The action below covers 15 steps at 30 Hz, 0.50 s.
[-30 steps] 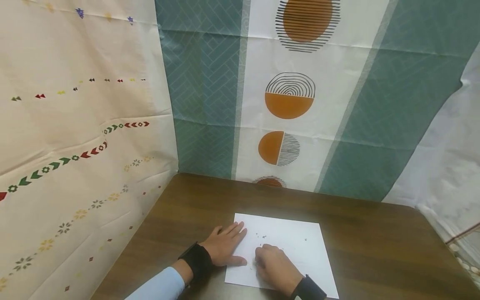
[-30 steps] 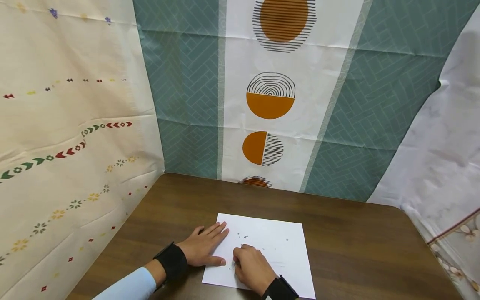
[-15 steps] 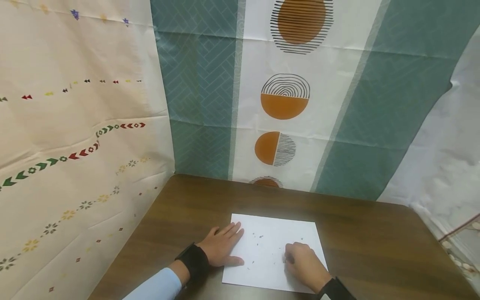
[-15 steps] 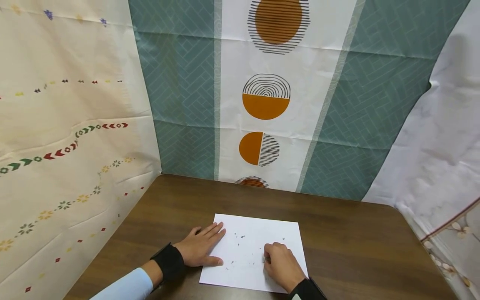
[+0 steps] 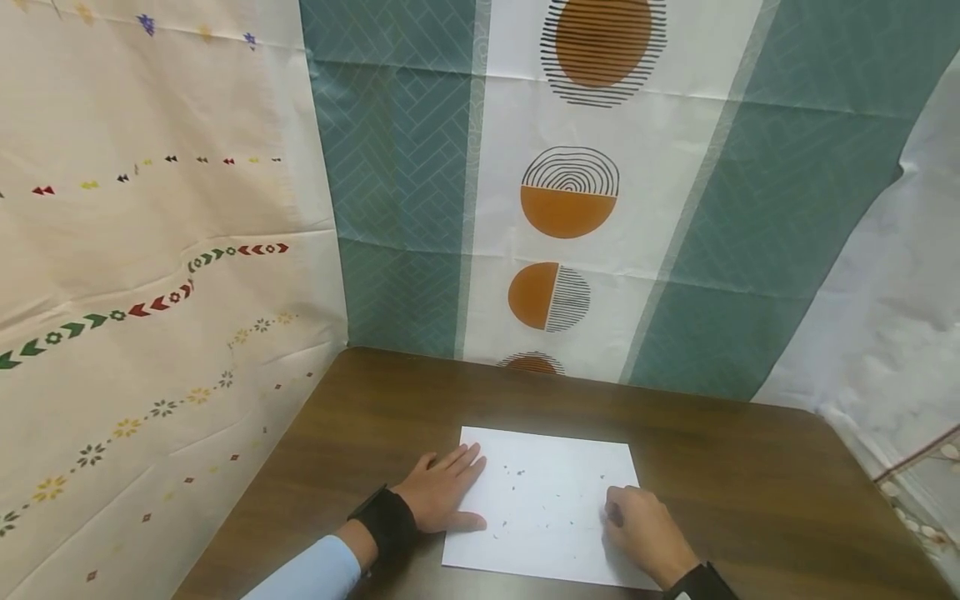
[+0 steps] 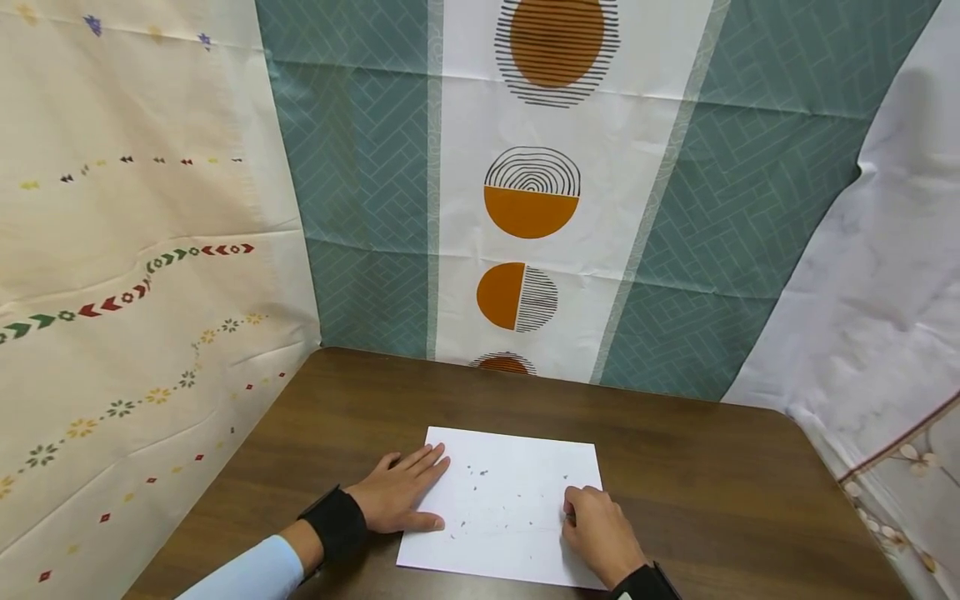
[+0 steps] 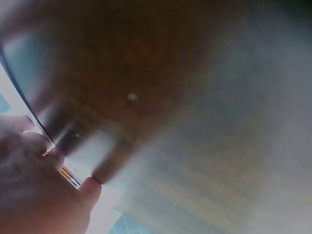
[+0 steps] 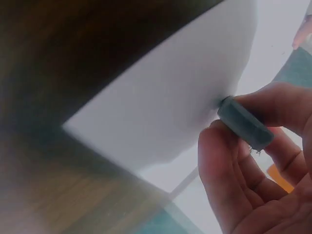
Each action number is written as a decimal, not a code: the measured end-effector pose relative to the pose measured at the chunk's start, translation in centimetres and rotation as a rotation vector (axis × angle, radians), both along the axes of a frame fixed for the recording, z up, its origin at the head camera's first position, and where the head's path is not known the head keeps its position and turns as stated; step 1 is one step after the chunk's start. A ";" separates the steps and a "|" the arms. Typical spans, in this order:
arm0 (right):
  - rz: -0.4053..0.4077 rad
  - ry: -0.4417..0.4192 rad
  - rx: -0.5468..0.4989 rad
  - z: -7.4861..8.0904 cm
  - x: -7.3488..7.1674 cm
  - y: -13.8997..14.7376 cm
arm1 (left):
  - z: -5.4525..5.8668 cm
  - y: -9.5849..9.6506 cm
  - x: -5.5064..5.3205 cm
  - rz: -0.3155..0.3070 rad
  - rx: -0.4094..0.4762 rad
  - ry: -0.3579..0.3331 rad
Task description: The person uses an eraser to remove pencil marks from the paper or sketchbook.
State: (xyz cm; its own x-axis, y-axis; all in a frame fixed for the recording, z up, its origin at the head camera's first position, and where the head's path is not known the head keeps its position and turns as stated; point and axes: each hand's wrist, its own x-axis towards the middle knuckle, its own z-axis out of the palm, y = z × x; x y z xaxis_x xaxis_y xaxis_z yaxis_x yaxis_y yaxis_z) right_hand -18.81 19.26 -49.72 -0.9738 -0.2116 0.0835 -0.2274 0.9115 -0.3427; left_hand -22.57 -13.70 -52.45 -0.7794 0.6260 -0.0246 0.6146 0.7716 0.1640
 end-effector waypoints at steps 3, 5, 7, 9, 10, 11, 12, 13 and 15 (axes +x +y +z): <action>0.018 0.017 -0.032 0.3 0.3 -0.7 | 0.3 -0.1 0.2 -0.001 -0.005 0.005; 0.030 0.035 -0.045 0.5 0.5 -1.3 | 0.6 0.0 0.3 0.000 -0.012 0.003; 0.045 0.061 -0.049 0.8 0.7 -1.8 | 0.9 0.0 0.4 0.003 -0.019 -0.006; 0.056 0.079 -0.035 1.1 0.9 -2.3 | 1.3 0.1 0.5 0.005 -0.024 -0.012; 0.059 0.083 -0.034 1.2 0.9 -2.6 | 1.4 0.1 0.5 0.007 -0.028 -0.013; 0.061 0.087 -0.031 1.3 0.9 -2.8 | 1.5 0.1 0.5 0.008 -0.028 -0.014; 0.068 0.086 -0.030 1.4 0.9 -3.0 | 1.5 0.2 0.5 0.008 -0.029 -0.013; 0.076 0.086 -0.031 1.4 1.0 -3.2 | 1.4 0.2 0.6 0.007 -0.028 -0.012; 0.096 0.085 -0.042 1.6 1.0 -3.7 | 1.3 0.2 0.5 0.003 -0.025 -0.008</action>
State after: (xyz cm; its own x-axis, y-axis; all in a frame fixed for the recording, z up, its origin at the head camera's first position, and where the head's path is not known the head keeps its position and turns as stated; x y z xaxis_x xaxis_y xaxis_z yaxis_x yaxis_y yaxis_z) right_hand -17.78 15.55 -48.16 -0.9383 -0.2981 0.1753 -0.3427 0.8695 -0.3558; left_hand -22.03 -13.53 -51.19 -0.7812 0.6226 -0.0458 0.6109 0.7774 0.1496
